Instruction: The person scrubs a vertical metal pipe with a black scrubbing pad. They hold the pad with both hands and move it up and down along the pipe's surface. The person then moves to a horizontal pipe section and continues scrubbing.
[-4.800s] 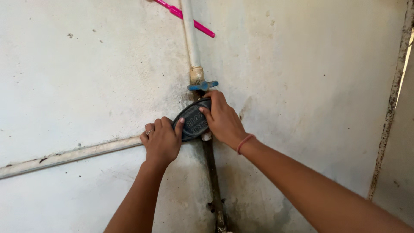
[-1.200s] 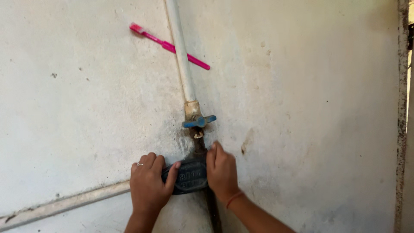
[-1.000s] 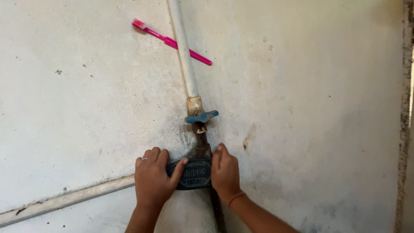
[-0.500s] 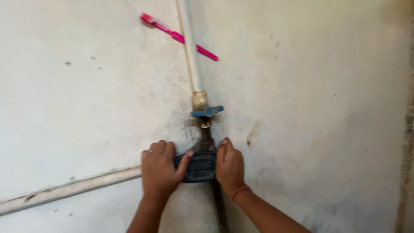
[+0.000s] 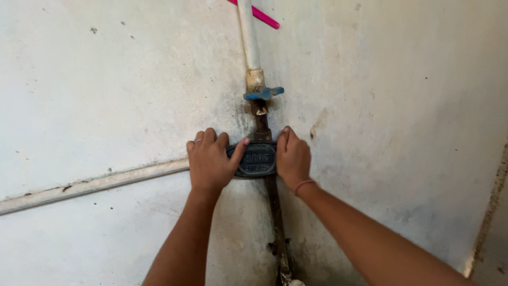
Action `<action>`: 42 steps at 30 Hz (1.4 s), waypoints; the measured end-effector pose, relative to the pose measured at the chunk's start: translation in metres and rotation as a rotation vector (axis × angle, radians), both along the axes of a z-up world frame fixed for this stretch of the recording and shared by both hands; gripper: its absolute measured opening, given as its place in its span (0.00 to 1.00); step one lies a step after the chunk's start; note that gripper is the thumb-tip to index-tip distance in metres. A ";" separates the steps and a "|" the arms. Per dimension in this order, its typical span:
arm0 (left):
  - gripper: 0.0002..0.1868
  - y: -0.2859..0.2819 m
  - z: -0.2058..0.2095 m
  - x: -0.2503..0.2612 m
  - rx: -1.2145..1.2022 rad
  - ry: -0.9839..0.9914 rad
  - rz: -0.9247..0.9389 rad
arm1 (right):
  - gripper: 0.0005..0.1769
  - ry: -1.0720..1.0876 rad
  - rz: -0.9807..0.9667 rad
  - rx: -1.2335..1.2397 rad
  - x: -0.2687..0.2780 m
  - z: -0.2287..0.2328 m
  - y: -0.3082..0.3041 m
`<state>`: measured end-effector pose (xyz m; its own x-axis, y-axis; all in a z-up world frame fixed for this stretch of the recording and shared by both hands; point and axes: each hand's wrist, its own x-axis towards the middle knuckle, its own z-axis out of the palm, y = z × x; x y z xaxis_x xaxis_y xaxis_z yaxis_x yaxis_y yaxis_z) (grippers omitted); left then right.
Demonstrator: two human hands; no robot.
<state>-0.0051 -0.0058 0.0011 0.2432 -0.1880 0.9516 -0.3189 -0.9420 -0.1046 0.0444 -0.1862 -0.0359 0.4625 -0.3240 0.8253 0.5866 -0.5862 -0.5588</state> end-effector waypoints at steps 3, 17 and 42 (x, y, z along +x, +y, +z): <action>0.28 0.000 0.000 -0.001 -0.010 0.047 -0.020 | 0.24 0.016 0.062 0.082 0.009 -0.009 0.007; 0.29 0.001 -0.003 0.006 0.011 0.001 0.037 | 0.21 -0.061 0.084 -0.054 0.004 -0.004 -0.006; 0.31 -0.001 -0.003 0.003 -0.020 0.033 0.017 | 0.23 0.111 -0.007 -0.151 -0.008 0.004 -0.009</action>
